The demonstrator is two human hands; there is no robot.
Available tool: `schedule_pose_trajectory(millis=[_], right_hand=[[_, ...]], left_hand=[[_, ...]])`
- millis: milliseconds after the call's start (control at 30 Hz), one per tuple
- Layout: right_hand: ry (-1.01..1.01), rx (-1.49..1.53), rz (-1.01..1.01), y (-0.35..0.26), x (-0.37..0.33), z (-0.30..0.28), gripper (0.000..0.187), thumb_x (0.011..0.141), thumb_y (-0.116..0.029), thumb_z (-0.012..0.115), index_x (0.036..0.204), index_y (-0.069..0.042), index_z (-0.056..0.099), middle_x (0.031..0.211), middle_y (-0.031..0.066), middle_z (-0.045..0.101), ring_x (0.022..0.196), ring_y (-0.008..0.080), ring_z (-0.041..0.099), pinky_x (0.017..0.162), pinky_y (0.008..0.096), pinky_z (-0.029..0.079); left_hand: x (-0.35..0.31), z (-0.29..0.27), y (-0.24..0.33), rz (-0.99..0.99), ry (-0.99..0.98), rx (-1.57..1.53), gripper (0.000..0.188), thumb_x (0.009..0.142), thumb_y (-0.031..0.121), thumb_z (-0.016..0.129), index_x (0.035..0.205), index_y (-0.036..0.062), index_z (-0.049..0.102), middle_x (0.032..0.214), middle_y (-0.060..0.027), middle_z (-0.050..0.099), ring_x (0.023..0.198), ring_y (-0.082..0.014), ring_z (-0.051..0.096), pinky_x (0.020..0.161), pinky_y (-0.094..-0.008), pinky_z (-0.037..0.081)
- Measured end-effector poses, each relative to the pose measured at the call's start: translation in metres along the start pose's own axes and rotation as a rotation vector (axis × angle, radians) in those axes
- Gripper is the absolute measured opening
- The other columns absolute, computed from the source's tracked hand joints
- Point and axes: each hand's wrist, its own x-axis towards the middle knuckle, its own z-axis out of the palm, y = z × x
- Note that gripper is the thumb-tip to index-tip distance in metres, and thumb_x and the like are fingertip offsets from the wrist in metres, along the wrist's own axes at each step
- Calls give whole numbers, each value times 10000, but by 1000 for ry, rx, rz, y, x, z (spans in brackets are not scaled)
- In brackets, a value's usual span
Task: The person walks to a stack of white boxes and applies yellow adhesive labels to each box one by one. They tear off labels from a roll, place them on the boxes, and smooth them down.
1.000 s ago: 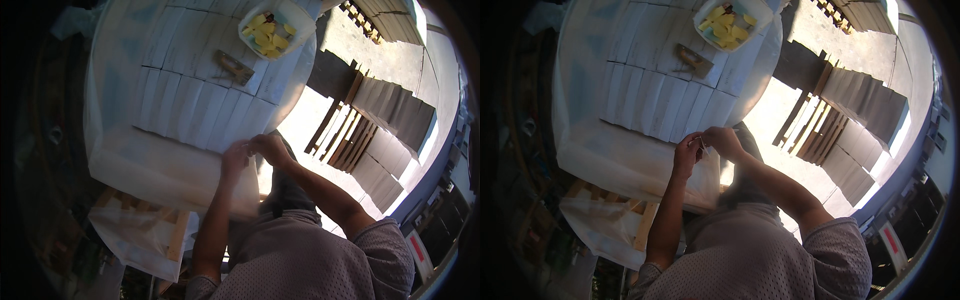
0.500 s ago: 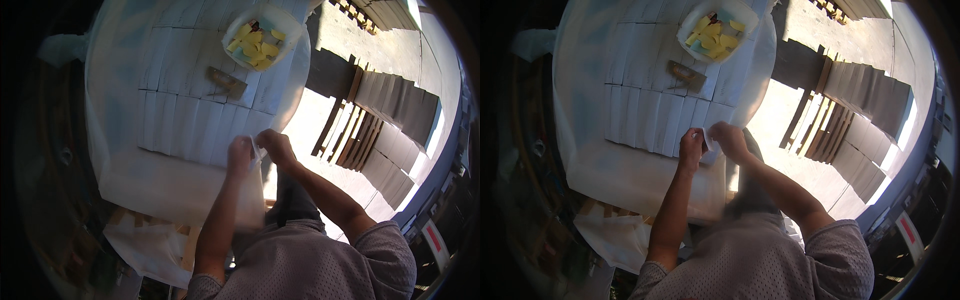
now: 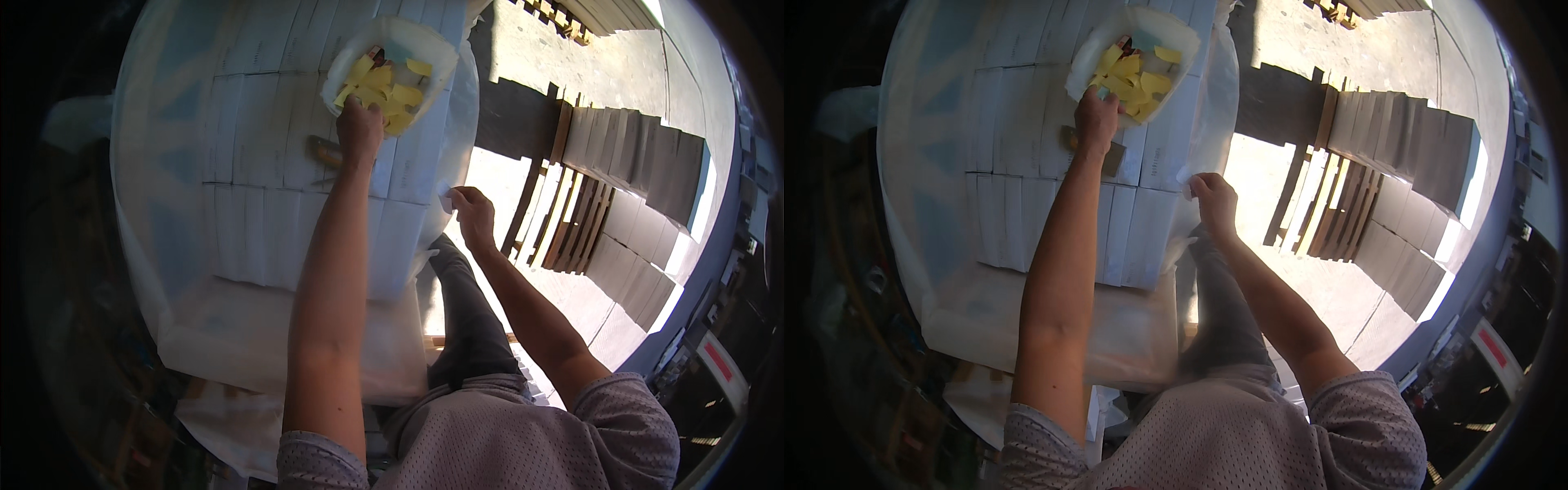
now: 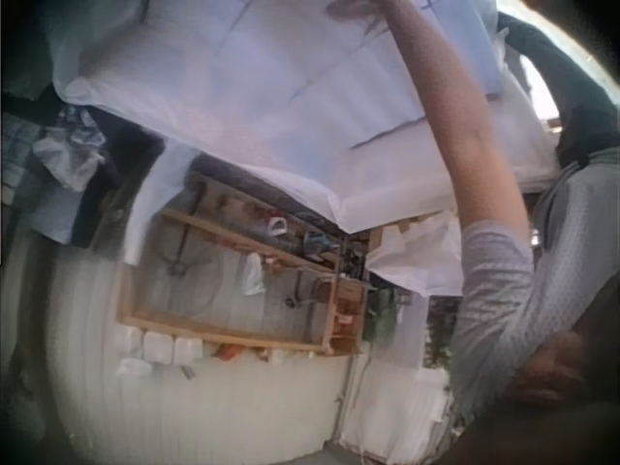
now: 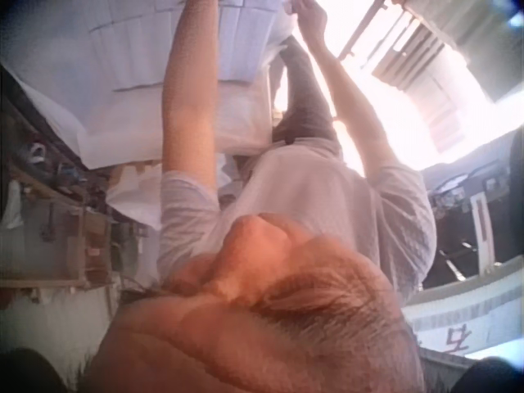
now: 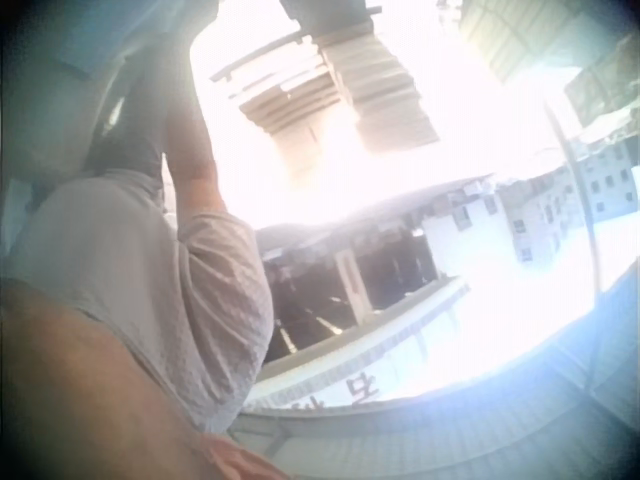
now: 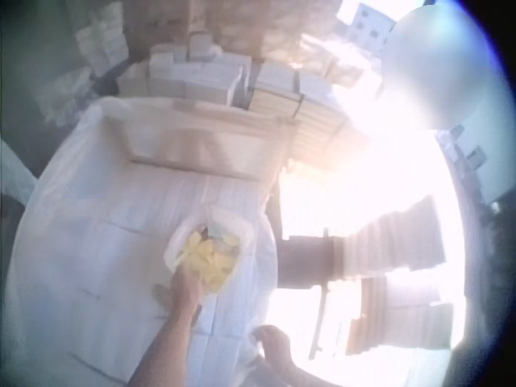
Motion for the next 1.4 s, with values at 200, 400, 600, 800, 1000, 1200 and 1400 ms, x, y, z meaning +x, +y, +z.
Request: schedule_pose_trajectory(millis=[200, 400, 600, 800, 1000, 1200, 1400], right_hand=[[-204, -204, -41, 9, -32, 47, 249, 918, -215, 630, 1019, 0, 706, 887, 130, 722, 784, 197, 680, 743, 323, 521], [-461, -347, -295, 43, -64, 122, 256, 901, -186, 654, 1076, -1, 681, 1000, 173, 717, 917, 304, 700, 807, 385, 532], [-762, -408, -304, 82, -96, 209, 311, 896, -194, 587, 1165, -56, 658, 1106, 139, 697, 1003, 318, 677, 856, 396, 535], [-828, -426, -344, 114, -112, 264, 287, 906, -175, 601, 1144, -24, 657, 1068, 172, 700, 990, 340, 677, 852, 387, 526], [-792, -445, -347, 136, -118, 282, 295, 886, -169, 608, 1137, -23, 662, 1054, 201, 698, 970, 361, 682, 836, 403, 531], [-755, -436, -326, 142, -116, 282, 293, 889, -177, 596, 1129, -24, 665, 1037, 205, 698, 942, 371, 684, 818, 418, 534], [-745, -404, -322, 148, -113, 285, 267, 895, -189, 588, 1099, -37, 669, 987, 206, 697, 926, 396, 670, 798, 429, 532]], left_hand=[[-101, -34, -54, -160, 68, -204, 289, 973, 221, 508, 1099, -1, 643, 792, -104, 676, 746, -216, 664, 725, -339, 517], [-256, -54, -145, -426, 201, -113, 257, 979, 221, 517, 1090, 32, 651, 860, -122, 690, 771, -248, 672, 737, -370, 520], [-302, -57, -209, -540, 238, -83, 316, 964, 157, 500, 1209, -7, 614, 966, -176, 685, 879, -281, 664, 791, -392, 509], [-296, -58, -274, -670, 345, 69, 431, 951, 191, 478, 1331, 1, 548, 1116, -236, 673, 1047, -411, 636, 885, -481, 493], [-291, -59, -294, -820, 345, 78, 488, 935, 247, 481, 1361, 11, 521, 1150, -262, 658, 1045, -433, 632, 902, -481, 494], [-277, -67, -295, -951, 290, 65, 519, 916, 252, 469, 1397, 56, 487, 1128, -273, 661, 1020, -448, 638, 887, -511, 498], [-277, -61, -307, -925, 247, 116, 530, 926, 254, 468, 1424, 73, 435, 1092, -266, 671, 989, -442, 649, 855, -536, 502]])
